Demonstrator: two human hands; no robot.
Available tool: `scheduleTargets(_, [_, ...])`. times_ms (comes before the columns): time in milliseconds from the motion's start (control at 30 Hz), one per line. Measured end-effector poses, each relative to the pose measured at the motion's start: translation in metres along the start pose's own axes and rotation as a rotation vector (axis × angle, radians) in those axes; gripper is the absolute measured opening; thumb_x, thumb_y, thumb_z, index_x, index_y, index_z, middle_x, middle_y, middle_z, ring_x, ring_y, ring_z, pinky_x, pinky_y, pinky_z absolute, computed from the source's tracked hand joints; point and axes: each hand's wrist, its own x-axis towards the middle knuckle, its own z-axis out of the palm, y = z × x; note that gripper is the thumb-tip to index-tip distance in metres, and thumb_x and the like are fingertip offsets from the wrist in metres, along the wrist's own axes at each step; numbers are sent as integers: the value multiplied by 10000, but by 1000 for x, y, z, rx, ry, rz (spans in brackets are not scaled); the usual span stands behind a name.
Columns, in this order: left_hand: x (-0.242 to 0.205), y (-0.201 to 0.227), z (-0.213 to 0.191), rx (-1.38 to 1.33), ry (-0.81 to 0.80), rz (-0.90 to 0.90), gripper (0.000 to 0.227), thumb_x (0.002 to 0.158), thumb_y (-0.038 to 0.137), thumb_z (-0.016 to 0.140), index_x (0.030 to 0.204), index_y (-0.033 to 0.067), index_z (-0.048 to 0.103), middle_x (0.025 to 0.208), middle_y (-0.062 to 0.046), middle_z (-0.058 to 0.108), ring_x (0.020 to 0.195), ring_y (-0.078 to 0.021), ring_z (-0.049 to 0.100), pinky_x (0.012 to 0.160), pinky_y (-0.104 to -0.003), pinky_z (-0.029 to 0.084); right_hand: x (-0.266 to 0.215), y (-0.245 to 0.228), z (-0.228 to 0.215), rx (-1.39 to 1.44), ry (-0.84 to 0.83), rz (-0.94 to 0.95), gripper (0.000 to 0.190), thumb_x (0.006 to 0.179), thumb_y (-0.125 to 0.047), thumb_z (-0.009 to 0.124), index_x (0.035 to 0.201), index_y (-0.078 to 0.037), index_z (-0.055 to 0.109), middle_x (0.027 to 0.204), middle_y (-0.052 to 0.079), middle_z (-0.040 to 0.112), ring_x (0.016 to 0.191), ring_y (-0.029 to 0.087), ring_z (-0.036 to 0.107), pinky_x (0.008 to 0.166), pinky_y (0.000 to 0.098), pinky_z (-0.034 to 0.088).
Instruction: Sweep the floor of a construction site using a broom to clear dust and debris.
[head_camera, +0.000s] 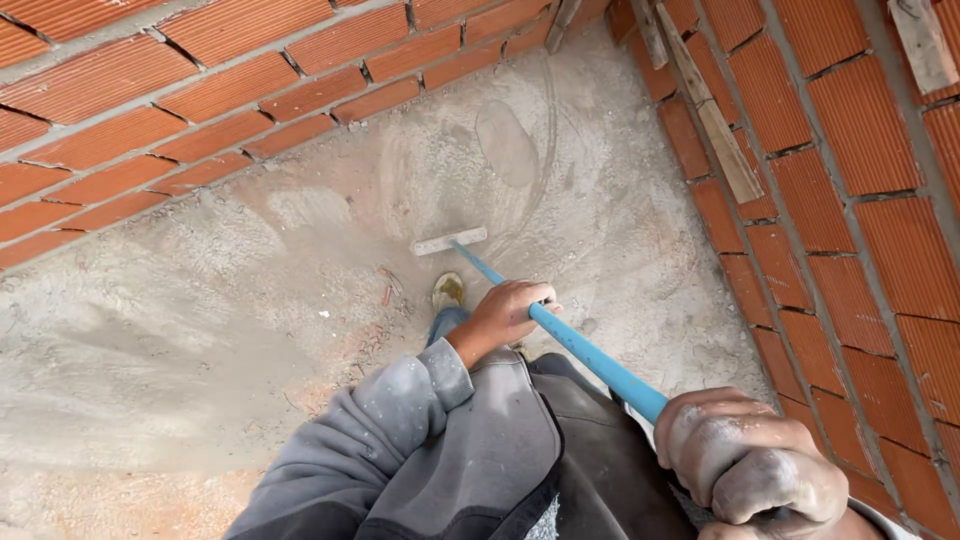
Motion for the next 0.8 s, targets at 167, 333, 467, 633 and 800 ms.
scheduleTargets(167, [89,-24,-26,13,-146,115,242,971,338,658,923,103,627,799,-92,641,829,-319,639,732,-460,460,28,9,-34,-69,242,202,209,972,-121,709,1077,-123,528,703,-14,605,634,144,671,643,424,595])
scheduleTargets(333, [190,-70,-15,84,-189,99,310,926,382,697,812,107,611,788,-88,629,853,-320,621,769,-465,459,40,48,-97,-189,185,301,399,987,-84,691,1317,-101,466,706,0,636,705,167,718,747,467,612])
scheduleTargets(467, [279,-100,-22,173,-155,201,450,907,435,732,716,81,530,778,-102,599,858,-332,607,797,-471,467,39,71,-139,-398,283,398,399,957,-90,668,1333,-109,535,753,31,716,748,189,719,789,454,631])
scheduleTargets(633, [366,-145,-15,159,-137,227,428,875,439,757,746,89,547,794,-104,603,881,-334,618,805,-476,478,90,122,-194,-586,360,338,317,975,-13,585,1284,-85,588,764,14,685,740,183,717,797,432,634])
scheduleTargets(800, [382,-205,-60,275,-79,119,380,845,409,771,758,103,564,843,-72,641,927,-329,629,810,-481,481,133,199,-211,-686,166,288,349,921,137,610,1239,-5,602,817,62,655,809,246,717,793,399,601])
